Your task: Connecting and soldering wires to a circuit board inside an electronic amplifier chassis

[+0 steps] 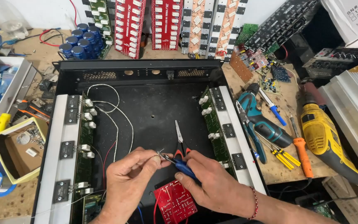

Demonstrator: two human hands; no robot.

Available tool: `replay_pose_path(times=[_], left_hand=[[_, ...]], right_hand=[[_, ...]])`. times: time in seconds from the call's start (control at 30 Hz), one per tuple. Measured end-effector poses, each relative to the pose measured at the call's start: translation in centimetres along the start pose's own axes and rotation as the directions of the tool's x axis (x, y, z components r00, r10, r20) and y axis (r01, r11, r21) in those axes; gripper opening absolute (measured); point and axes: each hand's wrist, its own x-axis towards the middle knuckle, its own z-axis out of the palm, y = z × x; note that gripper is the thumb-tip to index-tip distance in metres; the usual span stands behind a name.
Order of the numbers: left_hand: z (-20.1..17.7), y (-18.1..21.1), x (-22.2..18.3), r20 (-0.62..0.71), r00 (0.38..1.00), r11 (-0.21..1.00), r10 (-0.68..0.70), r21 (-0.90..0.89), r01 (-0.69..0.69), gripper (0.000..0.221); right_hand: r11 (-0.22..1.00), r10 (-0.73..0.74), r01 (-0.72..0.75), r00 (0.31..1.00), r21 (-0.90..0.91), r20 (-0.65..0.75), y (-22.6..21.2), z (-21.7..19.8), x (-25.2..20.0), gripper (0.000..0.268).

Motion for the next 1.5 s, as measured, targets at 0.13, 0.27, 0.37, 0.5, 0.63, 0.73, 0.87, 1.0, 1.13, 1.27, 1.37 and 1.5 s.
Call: replay_pose_path(times=[0.13,0.27,0.37,0.5,0.63,0.73,0.87,1.0,1.13,1.27,1.37,1.5], left_hand=[[-0.2,-0.1,0.0,0.006,1.0,1.0,-0.001,0.019,0.001,0.012],[-0.6,-1.0,0.0,-0.001,1.0,0.999,-0.021,0.05,0.021,0.012],[-1.0,-0.2,0.6,-0.033,0.993,0.974,-0.113,0.194,0.117,0.018],[-1.7,1.9,2.3,0.125,0.987,0.783,0.098,0.602,-0.154,0.027],[-2.1,1.7,2.8,0.33,0.94,0.734,0.083,0.618,-0.281,0.017],[-2.5,0.9,2.3,0.373,0.928,0.724,-0.005,0.641,-0.254,0.013],[-3.3,-0.1,2.7,0.415,0.902,0.544,-0.12,0.788,-0.29,0.011],[-3.8,-0.9,3.3,0.366,0.904,0.489,-0.221,0.844,-0.222,0.015],[-4.2,-2.2,3.7,0.355,0.908,0.414,-0.221,0.877,-0.243,0.021],[-4.2,-2.0,4.3,0.169,0.95,0.355,-0.262,0.932,-0.068,0.031],[-5.3,-2.6,5.0,0.096,0.978,0.508,-0.187,0.861,0.012,0.027],[-4.9,-1.4,5.5,-0.006,1.0,0.816,-0.03,0.577,0.028,0.021]], right_hand=[[1.0,0.001,-0.001,1.0,-0.005,0.008,0.4,0.1,0.0,0.027],[0.998,0.034,-0.032,0.999,-0.045,0.041,1.2,0.5,-0.1,0.028],[0.994,0.029,-0.025,0.999,-0.102,0.04,1.7,0.8,-0.2,0.028],[0.966,-0.048,0.061,0.997,-0.249,0.058,2.2,1.3,-0.4,0.028],[0.954,-0.05,0.076,0.994,-0.29,0.097,2.3,1.6,-0.5,0.029],[0.921,-0.105,0.13,0.99,-0.367,0.089,2.4,2.0,-0.7,0.032],[0.897,-0.096,0.137,0.988,-0.419,0.118,3.0,2.6,-0.4,0.032],[0.823,-0.144,0.195,0.98,-0.534,0.137,3.5,3.2,0.0,0.031],[0.787,-0.09,0.195,0.975,-0.585,0.204,4.0,3.7,1.1,0.035],[0.601,-0.249,0.323,0.945,-0.731,0.212,4.7,5.1,1.4,0.025],[0.453,-0.372,0.4,0.897,-0.796,0.239,3.8,5.3,1.6,0.016],[0.553,0.047,0.213,0.957,-0.805,0.285,4.6,4.7,4.9,0.037]])
